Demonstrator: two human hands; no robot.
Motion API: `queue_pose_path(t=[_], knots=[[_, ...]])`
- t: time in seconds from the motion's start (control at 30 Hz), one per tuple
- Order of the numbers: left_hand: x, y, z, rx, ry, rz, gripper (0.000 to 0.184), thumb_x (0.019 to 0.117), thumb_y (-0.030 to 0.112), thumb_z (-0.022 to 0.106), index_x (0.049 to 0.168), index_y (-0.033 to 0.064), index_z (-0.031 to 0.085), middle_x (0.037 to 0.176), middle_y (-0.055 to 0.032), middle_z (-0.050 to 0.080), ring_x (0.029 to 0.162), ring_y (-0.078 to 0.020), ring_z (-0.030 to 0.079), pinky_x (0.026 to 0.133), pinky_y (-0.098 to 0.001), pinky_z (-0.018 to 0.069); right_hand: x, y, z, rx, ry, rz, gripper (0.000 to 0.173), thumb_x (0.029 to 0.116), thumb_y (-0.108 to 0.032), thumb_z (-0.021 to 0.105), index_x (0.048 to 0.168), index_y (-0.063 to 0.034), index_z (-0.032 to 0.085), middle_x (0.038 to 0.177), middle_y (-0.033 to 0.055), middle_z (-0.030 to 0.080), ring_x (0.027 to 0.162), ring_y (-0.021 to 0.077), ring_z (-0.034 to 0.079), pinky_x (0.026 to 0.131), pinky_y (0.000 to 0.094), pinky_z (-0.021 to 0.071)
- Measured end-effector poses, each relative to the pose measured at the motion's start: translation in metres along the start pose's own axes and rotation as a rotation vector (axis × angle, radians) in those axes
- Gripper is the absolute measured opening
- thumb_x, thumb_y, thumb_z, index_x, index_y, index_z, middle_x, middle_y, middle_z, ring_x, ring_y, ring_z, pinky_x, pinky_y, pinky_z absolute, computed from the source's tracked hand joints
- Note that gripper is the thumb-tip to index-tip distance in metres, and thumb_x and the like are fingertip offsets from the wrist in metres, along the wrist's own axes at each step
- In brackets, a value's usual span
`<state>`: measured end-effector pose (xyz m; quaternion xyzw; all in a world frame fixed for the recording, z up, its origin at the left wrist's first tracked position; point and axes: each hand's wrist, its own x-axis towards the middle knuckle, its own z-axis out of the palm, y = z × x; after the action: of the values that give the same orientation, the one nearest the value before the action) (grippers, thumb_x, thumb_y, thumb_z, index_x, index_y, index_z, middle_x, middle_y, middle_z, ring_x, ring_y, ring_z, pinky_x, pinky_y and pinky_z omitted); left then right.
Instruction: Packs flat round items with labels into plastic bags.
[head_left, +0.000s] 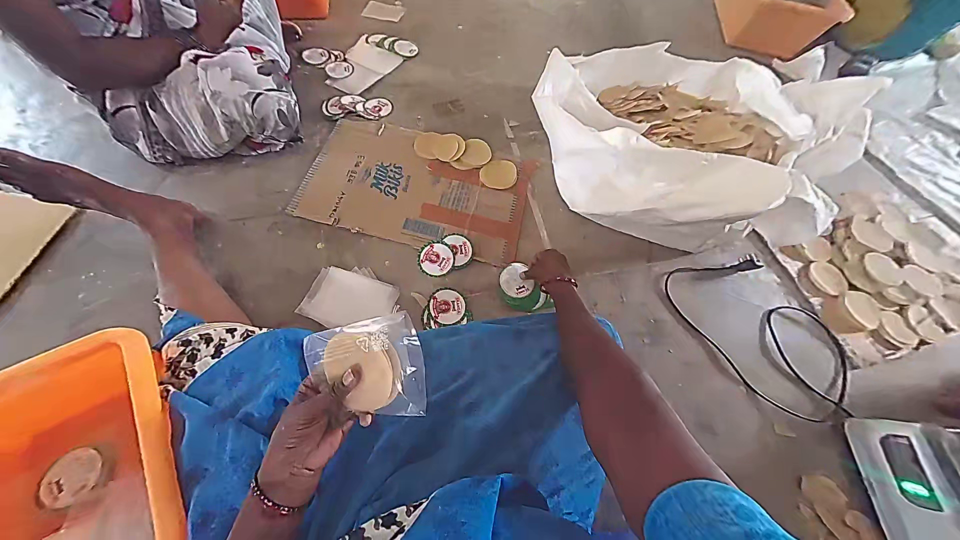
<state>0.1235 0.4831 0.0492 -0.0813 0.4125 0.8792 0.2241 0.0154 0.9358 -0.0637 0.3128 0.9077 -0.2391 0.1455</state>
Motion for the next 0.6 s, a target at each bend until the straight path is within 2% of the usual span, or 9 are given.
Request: queue_pose_path(t=[0.07,0.2,0.37,0.47,0.6], knots=[[0.002,0.000,0.003,0.021,0.012,0.021,0.022,0.0846,0.011,0.081,0.104,0.0084,0.071,0.092,-0.0120,0.076,0.071,-0.0179,0.074,0.056,-0.0323,0.0632,-0.003,0.000,-0.005,0.070,0.022,0.045,0.040,0.0805,-0.027,0.087,0.104,0.0020,0.074,0.112,0.0276,0.069,0.111,0.0458,0.064,0.094,0.0674,0.0486],[0.001,0.001,0.006,0.034,0.046,0.041,0.015,0.0920,0.005,0.068,0.107,0.0056,0.066,0.092,-0.0132,0.075,0.069,-0.0187,0.074,0.055,-0.0322,0.0628,-0.012,0.001,-0.014,0.120,0.024,0.079,0.040,0.0869,-0.032,0.082,0.105,0.0024,0.073,0.114,0.0289,0.068,0.112,0.0463,0.063,0.094,0.0677,0.0474],[-0.006,0.001,0.014,0.059,0.077,0.052,0.013,0.0953,0.001,0.058,0.105,0.0042,0.065,0.091,-0.0122,0.075,0.068,-0.0178,0.074,0.053,-0.0316,0.0624,-0.015,0.002,-0.011,0.150,0.078,0.099,0.040,0.0892,-0.030,0.079,0.114,0.0005,0.072,0.119,0.0271,0.068,0.116,0.0443,0.063,0.097,0.0656,0.0479],[-0.010,0.003,0.015,0.042,0.061,0.063,0.013,0.0947,0.001,0.059,0.105,0.0041,0.066,0.091,-0.0128,0.075,0.069,-0.0180,0.074,0.054,-0.0318,0.0626,-0.026,-0.001,-0.016,0.177,0.115,0.078,0.042,0.0895,-0.028,0.079,0.116,0.0032,0.069,0.121,0.0291,0.065,0.118,0.0457,0.061,0.098,0.0660,0.0466],[-0.016,0.008,0.016,0.021,0.050,0.076,0.014,0.0941,0.000,0.060,0.106,0.0042,0.066,0.092,-0.0132,0.075,0.070,-0.0182,0.074,0.054,-0.0316,0.0624,-0.029,0.002,-0.015,0.228,0.122,0.057,0.035,0.0920,-0.032,0.077,0.110,-0.0016,0.074,0.114,0.0248,0.070,0.109,0.0428,0.065,0.093,0.0660,0.0475]])
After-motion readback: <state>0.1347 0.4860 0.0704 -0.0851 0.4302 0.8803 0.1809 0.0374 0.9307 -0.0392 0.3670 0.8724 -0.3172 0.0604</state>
